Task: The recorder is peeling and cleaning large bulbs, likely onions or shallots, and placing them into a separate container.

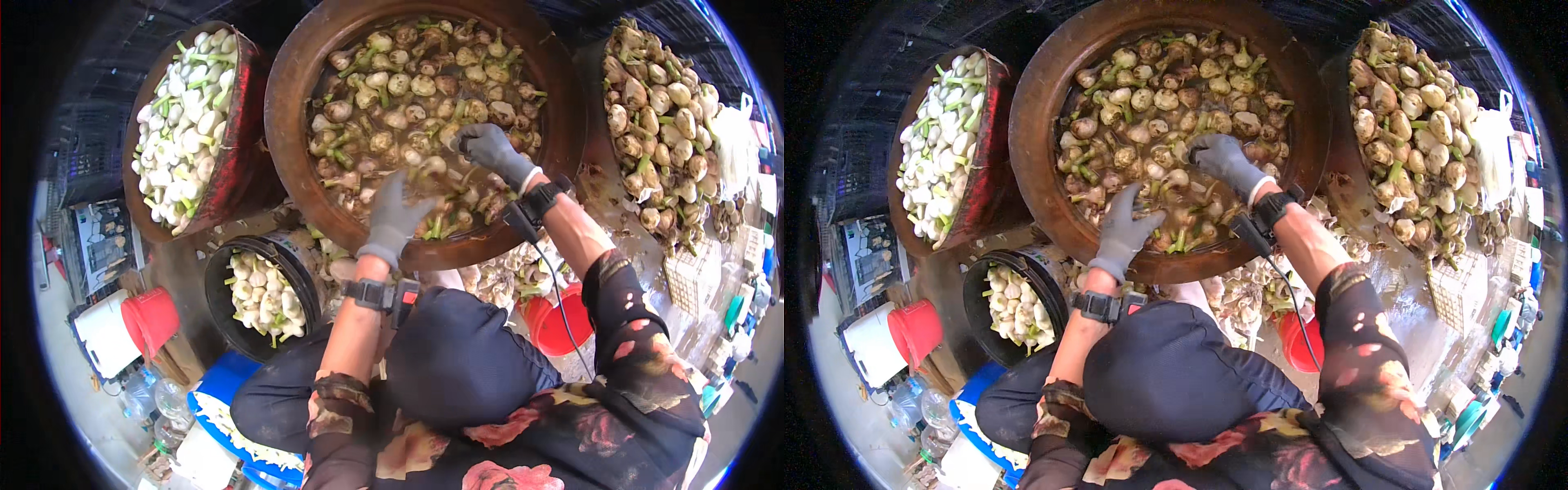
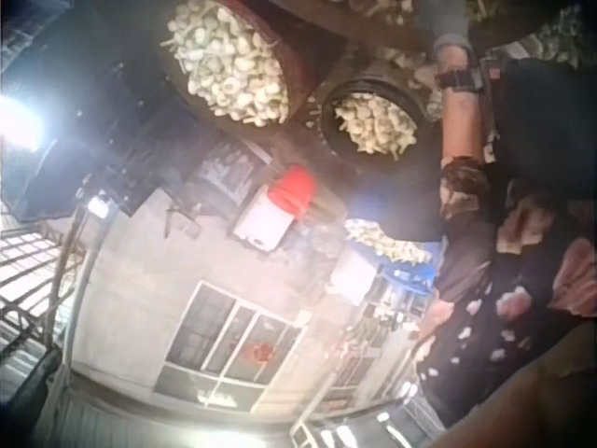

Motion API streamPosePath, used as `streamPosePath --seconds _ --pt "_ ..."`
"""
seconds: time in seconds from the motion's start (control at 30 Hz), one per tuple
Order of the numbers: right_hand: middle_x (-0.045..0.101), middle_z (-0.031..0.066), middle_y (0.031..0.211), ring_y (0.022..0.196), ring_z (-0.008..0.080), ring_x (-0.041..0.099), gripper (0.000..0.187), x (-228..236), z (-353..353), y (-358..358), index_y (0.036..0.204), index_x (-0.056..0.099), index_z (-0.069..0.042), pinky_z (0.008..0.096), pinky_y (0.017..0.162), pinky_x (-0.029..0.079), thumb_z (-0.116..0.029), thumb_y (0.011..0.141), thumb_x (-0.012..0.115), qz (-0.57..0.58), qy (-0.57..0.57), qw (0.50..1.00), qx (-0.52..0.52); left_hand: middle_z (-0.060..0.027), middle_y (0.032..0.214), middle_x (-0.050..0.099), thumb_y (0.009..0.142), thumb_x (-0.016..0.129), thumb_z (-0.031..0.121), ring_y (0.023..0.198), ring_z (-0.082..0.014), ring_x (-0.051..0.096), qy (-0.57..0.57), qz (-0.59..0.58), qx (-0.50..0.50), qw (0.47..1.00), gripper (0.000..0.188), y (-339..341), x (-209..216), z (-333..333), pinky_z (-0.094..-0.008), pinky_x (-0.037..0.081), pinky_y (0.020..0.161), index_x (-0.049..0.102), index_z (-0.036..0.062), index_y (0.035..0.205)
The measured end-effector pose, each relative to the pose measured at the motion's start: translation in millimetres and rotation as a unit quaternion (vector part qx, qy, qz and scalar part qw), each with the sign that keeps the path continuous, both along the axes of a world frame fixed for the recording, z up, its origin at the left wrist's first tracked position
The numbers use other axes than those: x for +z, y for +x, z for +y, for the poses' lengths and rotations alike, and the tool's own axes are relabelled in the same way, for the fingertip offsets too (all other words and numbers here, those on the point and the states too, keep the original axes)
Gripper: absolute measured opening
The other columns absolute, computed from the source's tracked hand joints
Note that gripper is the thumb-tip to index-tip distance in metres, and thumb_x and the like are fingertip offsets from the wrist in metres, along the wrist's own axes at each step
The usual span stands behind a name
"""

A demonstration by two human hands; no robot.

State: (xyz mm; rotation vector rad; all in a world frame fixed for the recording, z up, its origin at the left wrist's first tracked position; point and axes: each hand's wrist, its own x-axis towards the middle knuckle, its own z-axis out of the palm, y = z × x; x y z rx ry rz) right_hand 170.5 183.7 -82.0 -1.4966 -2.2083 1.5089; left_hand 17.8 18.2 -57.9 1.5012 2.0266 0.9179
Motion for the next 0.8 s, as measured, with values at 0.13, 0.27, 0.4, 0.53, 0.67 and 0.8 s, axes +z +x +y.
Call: streamPosePath --seconds 0.13,0.27,0.4,0.53,0.67,0.8 --pt "0.06 0.0142 0.086 0.081 0.0285 0.057 0.029 -7 19 27 0.095 0.06 -0.011 0.0309 0.072 0.045 -0.024 0.07 0.054 -0.099 0.144 0.983 0.046 -0.0147 0.103 0.049 0.071 0.062 0.015 0.084 -0.0219 0.056 -0.105 -0.077 -0.032 0.991 0.039 3 2 3 -0.0295 0.045 0.07 0.05 0.0043 0.106" --pt "0.058 0.017 0.094 0.085 0.0289 0.057 0.033 -20 39 39 0.1 0.057 -0.009 0.0319 0.073 0.044 -0.022 0.07 0.055 -0.12 0.06 0.976 -0.173 -0.0124 0.1 0.054 0.071 0.057 0.02 0.095 -0.0287 0.049 -0.069 -0.036 0.035 0.996 0.028 -5 15 -28 -0.0345 0.04 0.079 0.054 0.0073 0.096" --pt "0.053 0.0135 0.107 0.098 0.0273 0.052 0.034 -18 39 -9 0.104 0.055 -0.013 0.0337 0.079 0.044 -0.012 0.071 0.055 -0.293 0.231 0.92 0.117 -0.0095 0.093 0.055 0.074 0.053 0.017 0.086 -0.0273 0.053 -0.061 -0.001 0.013 0.998 0.019 -4 25 -39 -0.0335 0.043 0.071 0.056 0.0092 0.091" --pt "0.049 0.0088 0.115 0.103 0.0242 0.049 0.036 -64 45 -12 0.107 0.054 -0.016 0.0348 0.081 0.044 -0.007 0.072 0.053 -0.432 0.169 0.876 0.134 -0.0065 0.084 0.056 0.075 0.051 0.016 0.075 -0.0257 0.055 -0.042 0.07 0.007 0.997 0.011 3 27 -33 -0.0343 0.044 0.064 0.056 0.0097 0.083" --pt "0.052 0.0098 0.111 0.102 0.0261 0.049 0.038 -65 57 9 0.106 0.055 -0.014 0.0348 0.081 0.043 -0.016 0.068 0.056 -0.325 0.148 0.931 0.076 -0.0065 0.082 0.057 0.075 0.052 0.016 0.074 -0.0255 0.055 -0.038 0.054 0.018 0.998 0.009 5 26 -31 -0.0331 0.044 0.063 0.056 0.0094 0.08" --pt "0.058 0.0107 0.098 0.094 0.0281 0.053 0.037 -14 48 17 0.103 0.057 -0.014 0.0346 0.08 0.042 -0.018 0.066 0.055 -0.218 0.162 0.962 -0.035 -0.0091 0.097 0.052 0.071 0.057 0.018 0.084 -0.0279 0.052 -0.093 0.027 0.011 0.995 0.026 0 34 -32 -0.0358 0.044 0.069 0.052 0.0103 0.095"
